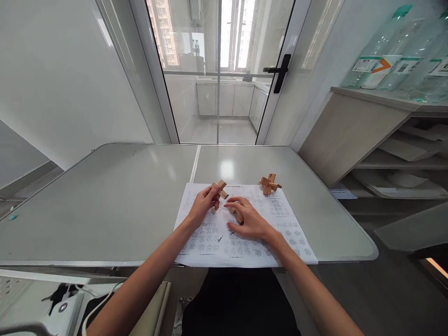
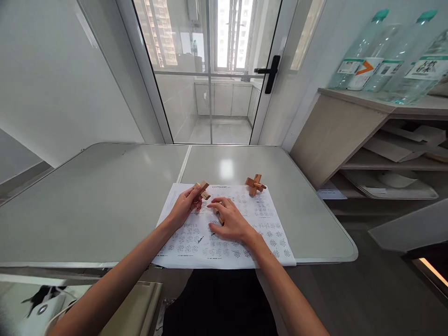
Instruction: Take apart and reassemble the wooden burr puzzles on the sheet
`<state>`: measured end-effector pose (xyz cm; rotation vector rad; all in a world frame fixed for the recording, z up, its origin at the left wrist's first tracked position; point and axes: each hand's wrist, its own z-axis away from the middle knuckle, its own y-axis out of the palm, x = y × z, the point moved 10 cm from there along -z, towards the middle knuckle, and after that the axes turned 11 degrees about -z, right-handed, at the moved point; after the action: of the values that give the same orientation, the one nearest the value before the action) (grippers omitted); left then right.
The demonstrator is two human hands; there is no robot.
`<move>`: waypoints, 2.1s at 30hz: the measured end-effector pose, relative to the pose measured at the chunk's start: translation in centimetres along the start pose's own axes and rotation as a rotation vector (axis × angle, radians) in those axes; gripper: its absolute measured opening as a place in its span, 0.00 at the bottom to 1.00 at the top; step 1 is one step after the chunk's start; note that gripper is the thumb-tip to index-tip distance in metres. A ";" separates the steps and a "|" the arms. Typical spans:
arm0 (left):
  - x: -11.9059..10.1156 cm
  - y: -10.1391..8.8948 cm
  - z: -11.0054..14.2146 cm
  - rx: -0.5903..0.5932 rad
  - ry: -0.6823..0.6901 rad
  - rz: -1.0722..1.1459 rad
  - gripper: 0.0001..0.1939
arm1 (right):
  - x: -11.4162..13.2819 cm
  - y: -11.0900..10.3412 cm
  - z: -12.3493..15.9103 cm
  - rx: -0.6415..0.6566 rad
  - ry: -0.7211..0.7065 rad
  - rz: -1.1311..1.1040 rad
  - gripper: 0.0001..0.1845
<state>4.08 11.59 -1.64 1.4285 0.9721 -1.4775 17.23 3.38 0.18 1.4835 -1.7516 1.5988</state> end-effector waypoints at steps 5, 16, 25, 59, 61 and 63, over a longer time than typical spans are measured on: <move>0.1 -0.1 -0.1 0.009 0.008 0.011 0.27 | -0.3 -0.3 0.1 -0.059 0.001 0.081 0.31; 0.0 0.0 0.0 0.011 0.002 -0.012 0.26 | -3.8 -3.6 0.4 -0.413 0.131 0.233 0.11; -0.2 0.6 0.4 0.033 0.029 -0.130 0.25 | -3.3 -4.3 0.5 -0.470 0.102 0.084 0.13; -0.9 2.8 1.3 0.187 0.118 -0.412 0.24 | -1.5 -4.1 0.0 -0.384 0.144 -0.212 0.23; -1.0 2.7 1.3 0.181 0.126 -0.402 0.26 | -1.5 -4.0 0.0 -0.376 0.140 -0.224 0.24; -1.1 2.7 1.3 0.166 0.135 -0.382 0.29 | -1.6 -3.8 0.0 -0.363 0.143 -0.249 0.25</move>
<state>6.13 9.54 -0.38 1.5357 1.2860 -1.7896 21.05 4.82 0.92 1.3159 -1.6009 1.1604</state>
